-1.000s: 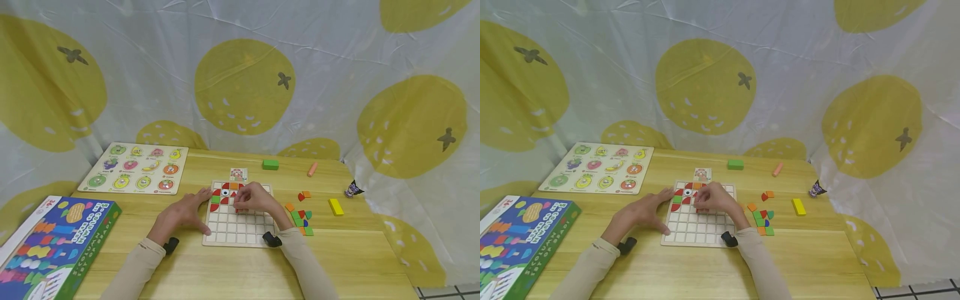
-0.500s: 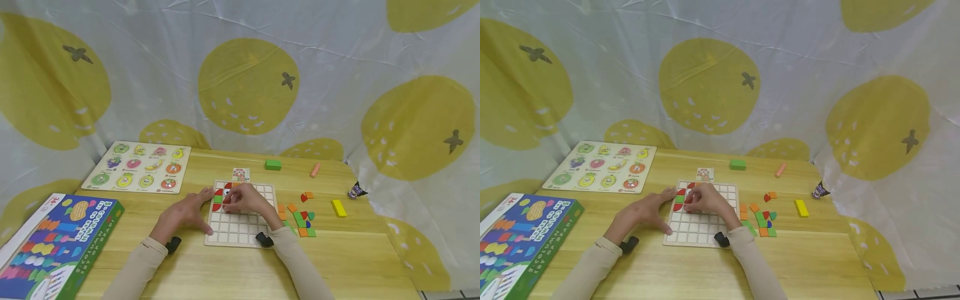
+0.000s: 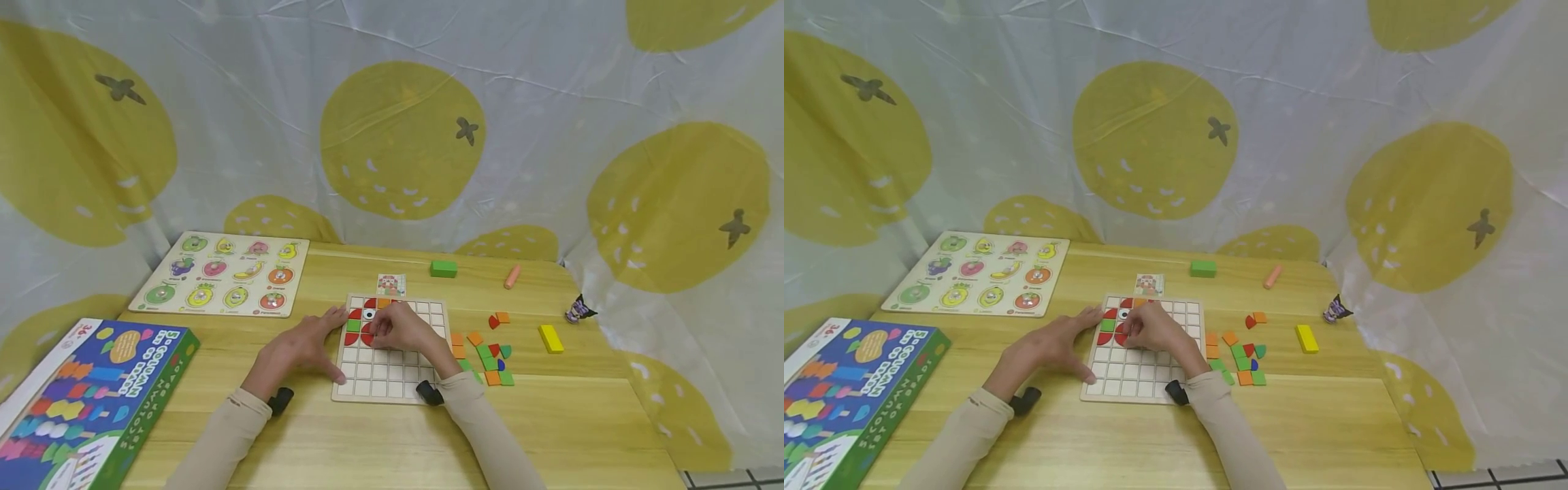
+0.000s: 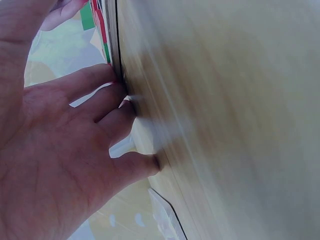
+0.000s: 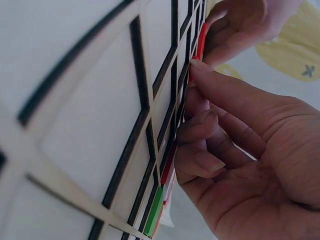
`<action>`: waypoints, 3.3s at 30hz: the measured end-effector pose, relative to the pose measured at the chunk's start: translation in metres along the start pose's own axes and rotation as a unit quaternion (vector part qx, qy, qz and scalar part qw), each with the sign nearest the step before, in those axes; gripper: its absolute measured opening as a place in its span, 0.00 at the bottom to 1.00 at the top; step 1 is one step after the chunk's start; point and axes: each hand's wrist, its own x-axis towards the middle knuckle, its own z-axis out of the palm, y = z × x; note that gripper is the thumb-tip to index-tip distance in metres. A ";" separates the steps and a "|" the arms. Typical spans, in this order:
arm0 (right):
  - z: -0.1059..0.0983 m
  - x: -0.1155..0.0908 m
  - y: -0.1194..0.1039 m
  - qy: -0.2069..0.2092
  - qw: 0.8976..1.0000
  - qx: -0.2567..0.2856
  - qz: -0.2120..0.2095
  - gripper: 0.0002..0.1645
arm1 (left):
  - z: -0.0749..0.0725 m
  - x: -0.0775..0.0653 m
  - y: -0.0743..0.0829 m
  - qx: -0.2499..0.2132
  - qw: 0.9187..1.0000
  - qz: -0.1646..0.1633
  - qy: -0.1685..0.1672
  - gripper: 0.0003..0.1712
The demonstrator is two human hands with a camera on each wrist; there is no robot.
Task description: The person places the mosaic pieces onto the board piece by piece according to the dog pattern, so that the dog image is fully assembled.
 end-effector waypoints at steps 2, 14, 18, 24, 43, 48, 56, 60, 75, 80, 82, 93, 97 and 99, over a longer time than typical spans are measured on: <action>0.000 0.000 -0.002 0.002 1.000 -0.007 0.005 0.08 | 0.000 0.000 0.000 0.001 1.000 0.002 0.001 0.74; 0.003 0.002 -0.002 0.006 0.999 -0.031 -0.002 0.09 | 0.000 0.001 0.000 0.007 1.000 0.000 -0.002 0.73; -0.004 -0.002 0.000 0.005 1.000 -0.014 -0.013 0.07 | 0.000 0.001 0.001 0.007 1.000 -0.002 -0.004 0.73; -0.037 -0.029 0.015 0.005 0.999 0.037 -0.039 0.04 | 0.001 0.001 0.003 0.001 1.000 -0.005 -0.005 0.73; -0.106 -0.141 0.114 0.093 0.994 0.016 0.061 0.13 | 0.000 0.000 0.000 -0.007 1.000 -0.016 -0.009 0.74; -0.104 -0.141 0.118 0.091 0.992 0.010 0.081 0.11 | 0.001 0.001 0.002 -0.005 1.000 -0.010 -0.009 0.74; -0.102 -0.137 0.113 0.089 0.986 -0.001 0.141 0.10 | 0.002 0.001 0.005 -0.008 1.000 -0.004 -0.007 0.74; -0.102 -0.137 0.110 0.086 0.984 -0.010 0.158 0.08 | 0.001 0.001 0.005 -0.009 1.000 -0.003 -0.005 0.74; -0.099 -0.135 0.109 0.096 0.982 -0.022 0.158 0.10 | 0.001 0.002 0.001 -0.003 1.000 -0.002 -0.004 0.74; -0.100 -0.134 0.110 0.094 0.986 -0.022 0.137 0.11 | 0.000 0.001 0.002 -0.003 1.000 -0.005 -0.003 0.74; -0.101 -0.134 0.109 0.104 0.986 -0.026 0.127 0.11 | 0.000 0.000 0.002 -0.004 1.000 -0.008 -0.003 0.74; -0.083 -0.103 0.065 0.082 0.995 0.052 0.038 0.06 | -0.001 0.000 0.001 -0.005 1.000 -0.011 -0.001 0.74; -0.067 -0.079 0.047 0.057 0.996 0.072 0.015 0.03 | -0.001 0.000 0.000 -0.003 1.000 -0.012 -0.001 0.75; -0.059 -0.067 0.039 0.049 0.996 0.080 0.009 0.03 | 0.000 0.000 0.000 -0.003 1.000 -0.013 -0.001 0.75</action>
